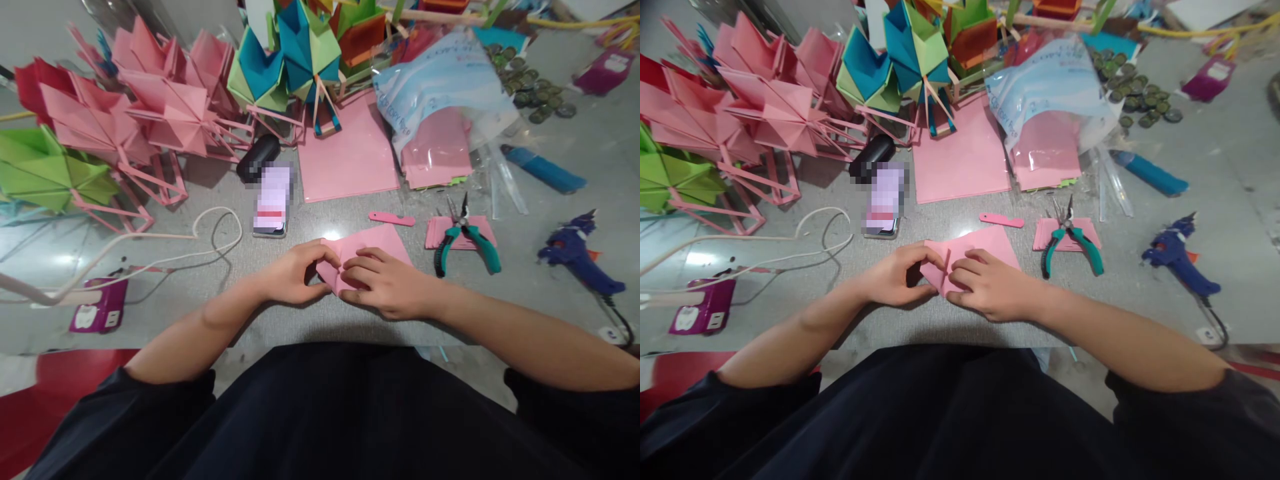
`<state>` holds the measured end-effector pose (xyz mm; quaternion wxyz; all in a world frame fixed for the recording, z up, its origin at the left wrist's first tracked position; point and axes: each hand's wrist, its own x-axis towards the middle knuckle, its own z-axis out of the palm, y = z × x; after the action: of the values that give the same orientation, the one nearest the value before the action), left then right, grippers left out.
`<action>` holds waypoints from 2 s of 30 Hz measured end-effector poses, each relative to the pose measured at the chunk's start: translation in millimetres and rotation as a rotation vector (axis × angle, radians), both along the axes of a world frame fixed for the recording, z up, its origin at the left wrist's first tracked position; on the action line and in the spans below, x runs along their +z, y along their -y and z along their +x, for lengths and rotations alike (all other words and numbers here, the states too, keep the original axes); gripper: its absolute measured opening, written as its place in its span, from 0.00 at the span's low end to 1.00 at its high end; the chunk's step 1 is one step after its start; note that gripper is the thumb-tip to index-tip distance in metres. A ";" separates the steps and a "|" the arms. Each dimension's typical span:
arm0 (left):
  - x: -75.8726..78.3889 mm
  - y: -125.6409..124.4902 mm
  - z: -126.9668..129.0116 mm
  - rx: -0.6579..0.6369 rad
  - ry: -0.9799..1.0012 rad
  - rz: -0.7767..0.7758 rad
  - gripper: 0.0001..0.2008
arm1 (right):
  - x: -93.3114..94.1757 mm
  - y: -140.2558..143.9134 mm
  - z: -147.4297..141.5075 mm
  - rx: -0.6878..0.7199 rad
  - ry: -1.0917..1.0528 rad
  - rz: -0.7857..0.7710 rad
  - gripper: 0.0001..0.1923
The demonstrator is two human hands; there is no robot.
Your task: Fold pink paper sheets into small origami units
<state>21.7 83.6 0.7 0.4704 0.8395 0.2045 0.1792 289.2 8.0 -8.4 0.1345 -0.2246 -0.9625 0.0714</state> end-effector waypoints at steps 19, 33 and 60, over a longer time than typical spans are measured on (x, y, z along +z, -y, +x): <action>-4.8 5.4 1.3 0.177 0.037 -0.174 0.16 | -0.1 -0.6 0.2 -0.011 0.019 -0.018 0.20; 7.4 -5.6 -4.9 -0.075 -0.196 0.025 0.02 | -5.5 -0.6 0.9 -0.022 -0.019 -0.017 0.19; 1.4 -1.1 -2.3 -0.040 -0.078 0.006 0.09 | -1.4 4.4 -16.4 -0.265 0.046 0.066 0.30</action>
<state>19.4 84.7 2.1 0.4633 0.8511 0.2050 0.1376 272.8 3.6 -9.8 0.1281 -0.3467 -0.9290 0.0164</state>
